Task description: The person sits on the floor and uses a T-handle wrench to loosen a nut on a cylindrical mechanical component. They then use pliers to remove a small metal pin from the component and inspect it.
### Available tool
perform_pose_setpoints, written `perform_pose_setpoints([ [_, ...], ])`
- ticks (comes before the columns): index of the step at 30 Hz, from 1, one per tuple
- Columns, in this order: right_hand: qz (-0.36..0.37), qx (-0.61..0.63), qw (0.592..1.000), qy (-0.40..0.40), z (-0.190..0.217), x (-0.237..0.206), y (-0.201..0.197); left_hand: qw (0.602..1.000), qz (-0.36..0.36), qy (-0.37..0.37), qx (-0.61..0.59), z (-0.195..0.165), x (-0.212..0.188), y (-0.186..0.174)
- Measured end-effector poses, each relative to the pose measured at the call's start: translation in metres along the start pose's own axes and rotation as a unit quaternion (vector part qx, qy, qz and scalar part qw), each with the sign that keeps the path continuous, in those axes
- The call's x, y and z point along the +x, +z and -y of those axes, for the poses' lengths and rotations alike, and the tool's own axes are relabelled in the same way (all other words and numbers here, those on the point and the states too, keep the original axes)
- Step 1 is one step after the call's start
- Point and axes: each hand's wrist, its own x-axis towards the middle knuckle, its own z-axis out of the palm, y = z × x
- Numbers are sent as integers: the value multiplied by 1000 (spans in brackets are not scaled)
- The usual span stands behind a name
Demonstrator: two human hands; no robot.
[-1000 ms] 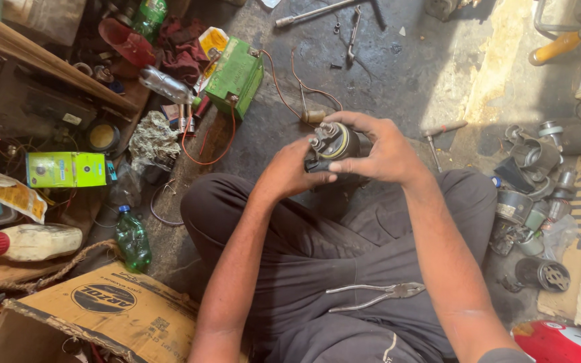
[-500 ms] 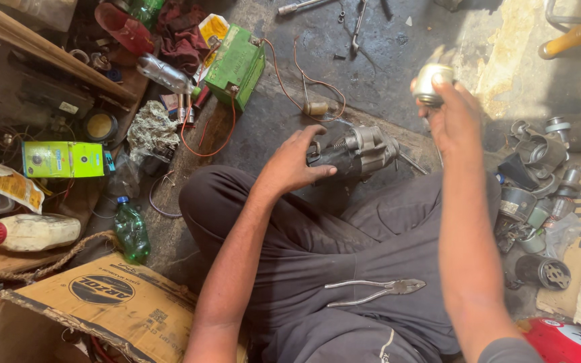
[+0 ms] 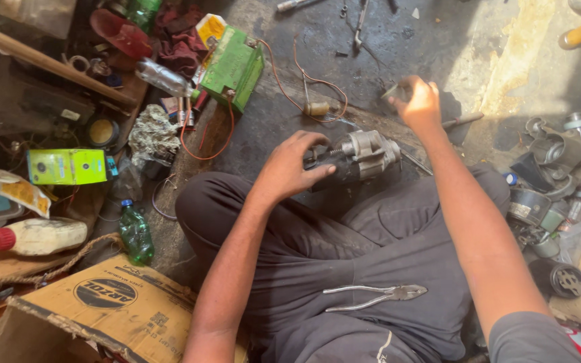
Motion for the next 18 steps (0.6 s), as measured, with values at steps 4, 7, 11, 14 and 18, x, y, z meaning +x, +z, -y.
perform_pose_setpoints([
  [4, 52, 94, 990, 96, 1, -1, -16, 998, 49, -34, -15, 8, 2, 2],
  [7, 40, 139, 983, 111, 30, -4, -44, 986, 83, -140, -26, 16, 1, 7],
  [11, 75, 294, 953, 10, 94, -32, -99, 985, 79, -149, -39, 29, -2, 14],
  [14, 139, 296, 942, -78, 145, -50, -116, 982, 102, -156, -24, 35, 0, 20],
  [18, 94, 202, 974, -49, 192, -56, -103, 983, 78, -160, -51, 28, 2, 18],
])
